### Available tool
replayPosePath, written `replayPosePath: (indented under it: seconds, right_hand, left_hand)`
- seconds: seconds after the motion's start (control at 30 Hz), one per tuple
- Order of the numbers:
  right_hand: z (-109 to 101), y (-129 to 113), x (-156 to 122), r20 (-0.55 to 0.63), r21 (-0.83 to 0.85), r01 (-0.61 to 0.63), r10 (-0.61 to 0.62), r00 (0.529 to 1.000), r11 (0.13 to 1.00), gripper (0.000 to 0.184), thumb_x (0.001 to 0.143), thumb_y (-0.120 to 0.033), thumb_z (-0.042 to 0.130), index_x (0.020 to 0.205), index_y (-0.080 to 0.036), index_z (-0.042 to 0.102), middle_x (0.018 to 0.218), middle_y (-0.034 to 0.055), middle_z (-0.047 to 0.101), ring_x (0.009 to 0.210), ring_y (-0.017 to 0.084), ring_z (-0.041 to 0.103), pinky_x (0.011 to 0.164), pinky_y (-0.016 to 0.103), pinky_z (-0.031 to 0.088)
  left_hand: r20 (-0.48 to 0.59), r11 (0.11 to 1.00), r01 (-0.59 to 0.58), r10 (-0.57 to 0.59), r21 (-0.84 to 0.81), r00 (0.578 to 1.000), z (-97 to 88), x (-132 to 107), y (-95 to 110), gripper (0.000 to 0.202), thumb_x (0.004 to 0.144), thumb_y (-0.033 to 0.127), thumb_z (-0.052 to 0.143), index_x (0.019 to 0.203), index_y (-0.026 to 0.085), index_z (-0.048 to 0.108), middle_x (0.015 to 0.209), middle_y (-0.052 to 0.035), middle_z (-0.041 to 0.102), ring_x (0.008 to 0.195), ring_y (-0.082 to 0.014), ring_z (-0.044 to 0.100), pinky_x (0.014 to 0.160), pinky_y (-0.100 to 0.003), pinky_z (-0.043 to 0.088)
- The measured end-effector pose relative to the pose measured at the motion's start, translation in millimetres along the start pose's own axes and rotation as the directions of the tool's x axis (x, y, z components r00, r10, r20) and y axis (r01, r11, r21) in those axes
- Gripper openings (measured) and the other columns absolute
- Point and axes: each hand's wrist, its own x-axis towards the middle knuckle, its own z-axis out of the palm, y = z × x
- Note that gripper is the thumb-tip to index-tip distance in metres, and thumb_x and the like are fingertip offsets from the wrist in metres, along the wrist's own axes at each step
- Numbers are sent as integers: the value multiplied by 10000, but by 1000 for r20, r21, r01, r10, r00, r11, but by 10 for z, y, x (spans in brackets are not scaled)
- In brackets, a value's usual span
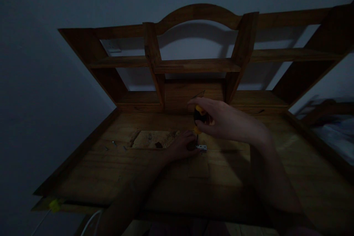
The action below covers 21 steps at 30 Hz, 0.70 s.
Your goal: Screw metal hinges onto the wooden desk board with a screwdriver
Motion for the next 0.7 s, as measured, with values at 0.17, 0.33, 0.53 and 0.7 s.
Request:
replayPosePath:
  seconds: [0.17,0.33,0.53,0.7]
  right_hand:
    - [-7,-18,-10,13,-13,-11,11,1000,1000,358,905,-315,597,1257,-251,576,995,29,696,834,183,648,698,273,438]
    - [-21,-47,-9,26,-36,-46,47,999,998,373,860,-331,646,1222,-260,587,992,21,698,834,189,648,705,279,438]
    - [3,-65,-4,-5,-25,22,-22,1000,999,297,894,-257,594,1191,-262,593,1113,22,691,924,187,649,767,281,444]
    - [12,-39,31,-22,-102,-54,52,998,993,206,959,-411,548,1054,-243,619,874,16,694,772,180,640,683,277,415]
  left_hand:
    - [8,999,42,-42,13,999,-6,3,11,343,858,473,664,1068,202,651,1182,-84,621,1143,-261,556,977,-401,470]
    - [1,999,36,-36,1,999,-22,6,29,335,850,464,677,1067,210,655,1181,-77,624,1159,-266,551,998,-406,462]
    - [16,999,36,-36,-5,999,-22,11,26,344,858,481,663,1050,196,658,1186,-88,622,1153,-264,555,995,-403,465]
    - [3,1000,15,-15,-2,1000,-9,13,16,372,858,462,677,1138,221,637,1216,-76,621,1179,-264,545,1032,-425,437]
